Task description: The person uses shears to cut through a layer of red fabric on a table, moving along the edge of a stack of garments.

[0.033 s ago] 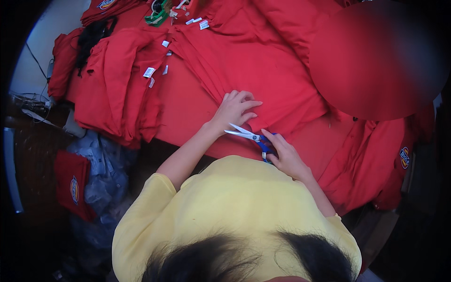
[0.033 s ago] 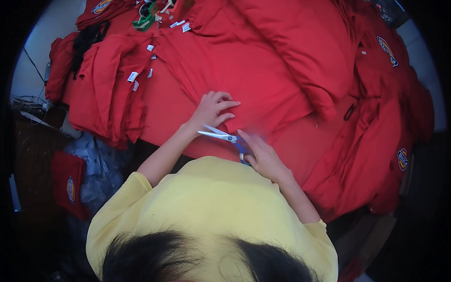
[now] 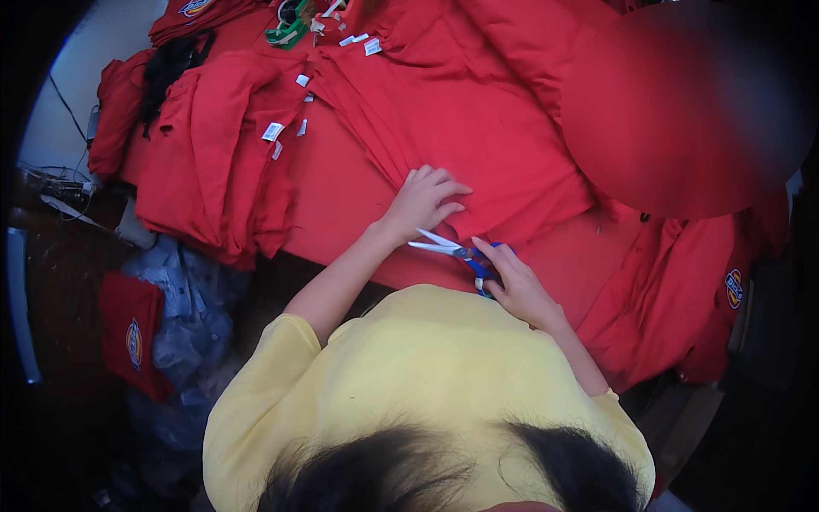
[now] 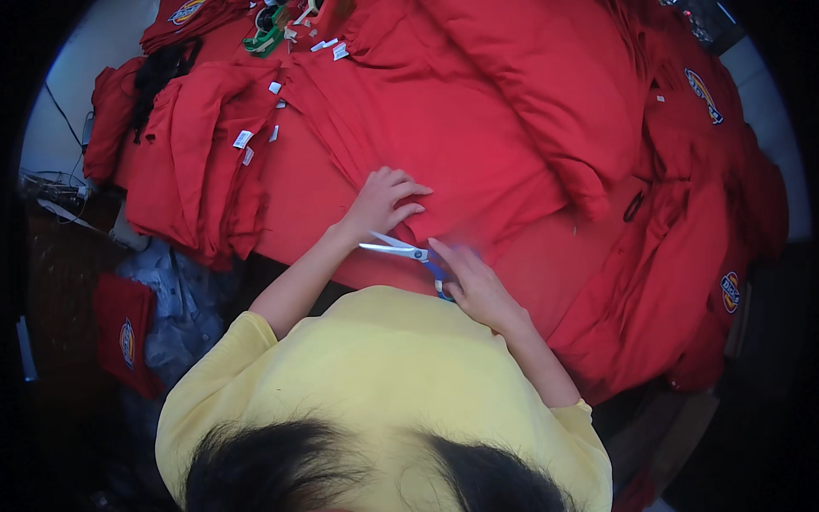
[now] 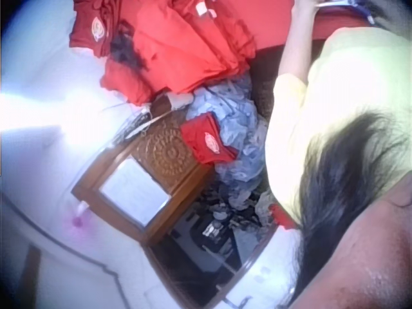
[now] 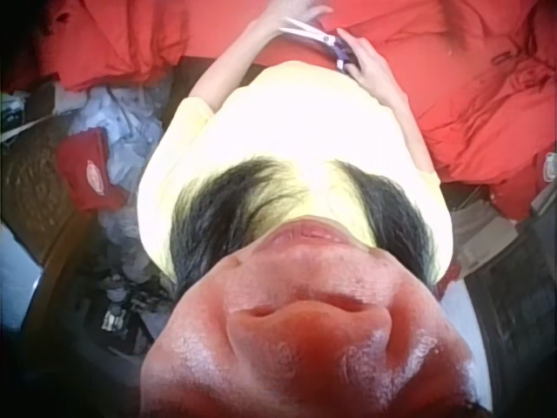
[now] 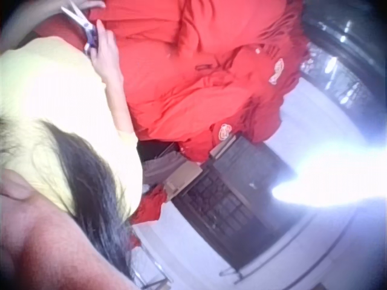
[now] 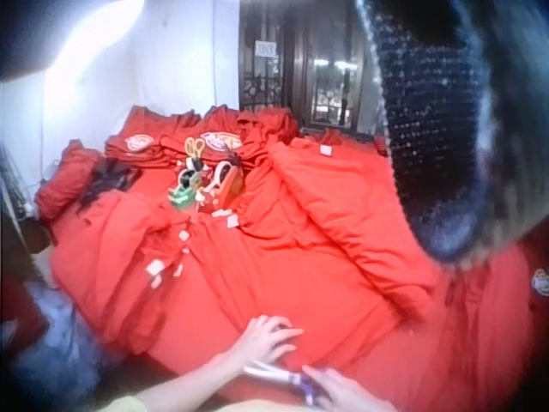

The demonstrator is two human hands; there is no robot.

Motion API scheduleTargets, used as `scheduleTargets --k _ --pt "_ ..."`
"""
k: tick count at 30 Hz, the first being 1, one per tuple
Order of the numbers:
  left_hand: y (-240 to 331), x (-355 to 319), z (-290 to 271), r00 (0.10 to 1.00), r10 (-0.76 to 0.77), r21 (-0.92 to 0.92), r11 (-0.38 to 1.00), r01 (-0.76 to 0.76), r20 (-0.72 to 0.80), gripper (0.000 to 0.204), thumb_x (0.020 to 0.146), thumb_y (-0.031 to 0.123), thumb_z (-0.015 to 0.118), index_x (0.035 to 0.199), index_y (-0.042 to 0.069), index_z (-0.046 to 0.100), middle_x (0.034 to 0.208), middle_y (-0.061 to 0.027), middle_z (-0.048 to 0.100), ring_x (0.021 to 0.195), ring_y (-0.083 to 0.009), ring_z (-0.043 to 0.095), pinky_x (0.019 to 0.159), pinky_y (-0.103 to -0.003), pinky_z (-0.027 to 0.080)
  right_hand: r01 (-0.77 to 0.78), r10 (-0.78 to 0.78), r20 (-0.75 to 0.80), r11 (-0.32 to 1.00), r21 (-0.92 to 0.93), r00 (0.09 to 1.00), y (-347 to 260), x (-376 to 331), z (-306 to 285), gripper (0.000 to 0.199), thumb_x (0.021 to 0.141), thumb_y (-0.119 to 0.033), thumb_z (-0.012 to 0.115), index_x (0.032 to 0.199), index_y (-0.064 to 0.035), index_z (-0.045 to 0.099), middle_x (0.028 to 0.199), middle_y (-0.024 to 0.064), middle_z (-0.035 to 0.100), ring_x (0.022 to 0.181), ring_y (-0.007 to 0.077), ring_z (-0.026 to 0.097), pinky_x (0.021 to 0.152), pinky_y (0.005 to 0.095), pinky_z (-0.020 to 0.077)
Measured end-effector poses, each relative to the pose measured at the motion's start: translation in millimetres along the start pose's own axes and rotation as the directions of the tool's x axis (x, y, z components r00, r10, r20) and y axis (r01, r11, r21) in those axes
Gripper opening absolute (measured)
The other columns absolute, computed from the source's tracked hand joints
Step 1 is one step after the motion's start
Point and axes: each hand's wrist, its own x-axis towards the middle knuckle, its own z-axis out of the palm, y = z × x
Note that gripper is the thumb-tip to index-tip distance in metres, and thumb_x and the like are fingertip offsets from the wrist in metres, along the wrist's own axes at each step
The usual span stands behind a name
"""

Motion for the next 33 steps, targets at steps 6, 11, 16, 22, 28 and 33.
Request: scheduleTargets --k 6,11,16,22,28,33 --pt "-9 -56 -46 0.936 -0.202 -0.194 0.945 0.263 0.289 0.016 0.077 0.018 0.067 0.083 0.003 0.066 0.078 -0.0098 0.062 0.073 -0.0248 0.063 0.065 -0.032 0.048 0.070 -0.066 0.107 0.997 -0.036 0.992 -6 6 -21 0.052 0.078 0.000 0.056 0.129 -0.0074 0.047 0.102 0.0166 0.056 0.089 0.0307 0.058 0.078 0.0379 0.0471" --pt "13 -88 -93 0.481 -0.628 0.073 0.650 0.756 0.611 0.031 0.084 0.029 0.065 0.083 -0.002 0.065 0.070 -0.0096 0.064 0.066 -0.0161 0.063 0.061 -0.030 0.048 -0.005 -0.083 0.196 0.911 0.413 0.977 -32 82 -90 0.046 0.078 -0.006 0.058 0.124 -0.0014 0.051 0.089 0.0041 0.062 0.080 0.0104 0.059 0.074 0.0269 0.0487" --pt "31 -81 -83 0.756 -0.626 -0.145 0.744 0.653 0.194 0.035 0.085 0.033 0.062 0.087 -0.002 0.063 0.076 -0.0143 0.064 0.069 -0.0224 0.061 0.067 -0.033 0.047 0.755 -0.179 -0.803 0.500 0.424 0.569 -5 133 -257 0.029 0.087 0.003 0.048 0.116 0.0057 0.048 0.090 0.0141 0.064 0.089 0.0202 0.063 0.089 0.0279 0.0478" --pt "39 -78 -46 0.804 -0.593 -0.190 0.784 0.591 0.055 0.032 0.087 0.029 0.060 0.090 -0.003 0.062 0.076 -0.0094 0.062 0.070 -0.0164 0.060 0.066 -0.029 0.046 0.761 0.566 -0.816 0.580 0.292 -0.118 180 -4 -361 0.012 0.082 0.012 0.053 0.091 0.0043 0.053 0.094 0.0142 0.056 0.078 0.0189 0.056 0.067 0.0373 0.0534" --pt "35 -37 3 0.827 -0.558 -0.224 0.816 0.533 -0.063 0.030 0.086 0.027 0.063 0.087 -0.003 0.062 0.074 -0.0094 0.062 0.067 -0.0158 0.059 0.063 -0.030 0.046 0.426 0.380 -0.924 0.831 0.357 0.033 210 -77 -235 0.032 0.085 0.008 0.053 0.115 0.0047 0.042 0.087 0.0135 0.056 0.074 0.0209 0.061 0.064 0.0307 0.0526" --pt "56 -12 38 0.893 -0.424 -0.044 0.906 0.422 -0.150 0.032 0.082 0.029 0.067 0.079 -0.001 0.058 0.069 -0.0101 0.059 0.063 -0.0191 0.058 0.059 -0.031 0.045 0.319 0.315 -0.722 0.739 0.593 0.616 94 -54 -110 0.043 0.087 0.000 0.056 0.126 0.0012 0.038 0.090 0.0122 0.057 0.073 0.0211 0.064 0.063 0.0292 0.0547"
